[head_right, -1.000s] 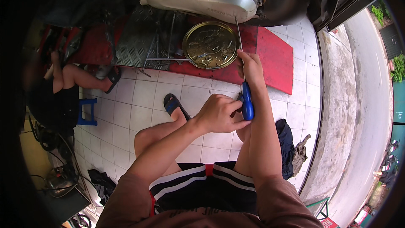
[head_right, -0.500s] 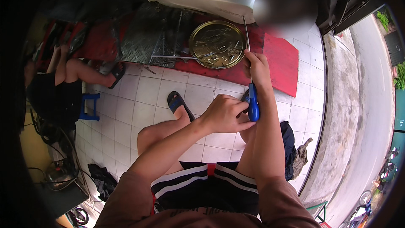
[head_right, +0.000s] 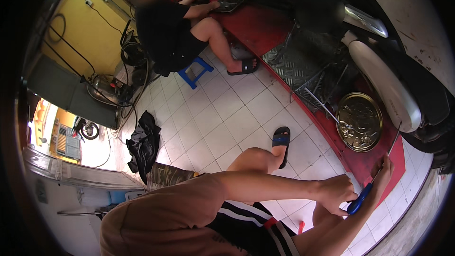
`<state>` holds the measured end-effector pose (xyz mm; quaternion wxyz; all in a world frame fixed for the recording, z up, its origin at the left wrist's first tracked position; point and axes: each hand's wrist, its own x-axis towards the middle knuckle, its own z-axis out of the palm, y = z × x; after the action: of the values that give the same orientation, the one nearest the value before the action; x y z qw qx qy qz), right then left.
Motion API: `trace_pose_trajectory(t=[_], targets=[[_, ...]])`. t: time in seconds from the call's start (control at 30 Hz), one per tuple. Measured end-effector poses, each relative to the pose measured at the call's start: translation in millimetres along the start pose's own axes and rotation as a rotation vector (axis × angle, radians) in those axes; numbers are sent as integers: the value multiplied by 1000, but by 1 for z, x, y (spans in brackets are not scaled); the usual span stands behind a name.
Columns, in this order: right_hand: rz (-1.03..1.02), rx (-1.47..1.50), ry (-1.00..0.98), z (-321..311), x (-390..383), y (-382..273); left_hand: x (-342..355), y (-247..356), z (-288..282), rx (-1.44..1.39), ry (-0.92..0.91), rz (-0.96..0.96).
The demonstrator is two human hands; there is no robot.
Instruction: The person uses a blue-handled screwdriver to repeatedly tighten and loosen a bolt on the underside of a white motorcycle. The person is seated on a red plastic stool in a tiled workshop while performing the task.
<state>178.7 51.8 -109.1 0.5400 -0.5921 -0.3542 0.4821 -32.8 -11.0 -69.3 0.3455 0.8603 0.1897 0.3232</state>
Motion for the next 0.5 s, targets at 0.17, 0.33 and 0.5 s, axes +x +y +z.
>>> trace_pose_trajectory(t=[0.17,0.33,0.5], targets=[[27,68,-27,-16,16,15,-3,-2,6,43,58,-2],[88,147,6,-11,18,17,-5,-10,9,77,82,2],[98,79,92,-2,11,8,-4,-12,3,53,11,-40]])
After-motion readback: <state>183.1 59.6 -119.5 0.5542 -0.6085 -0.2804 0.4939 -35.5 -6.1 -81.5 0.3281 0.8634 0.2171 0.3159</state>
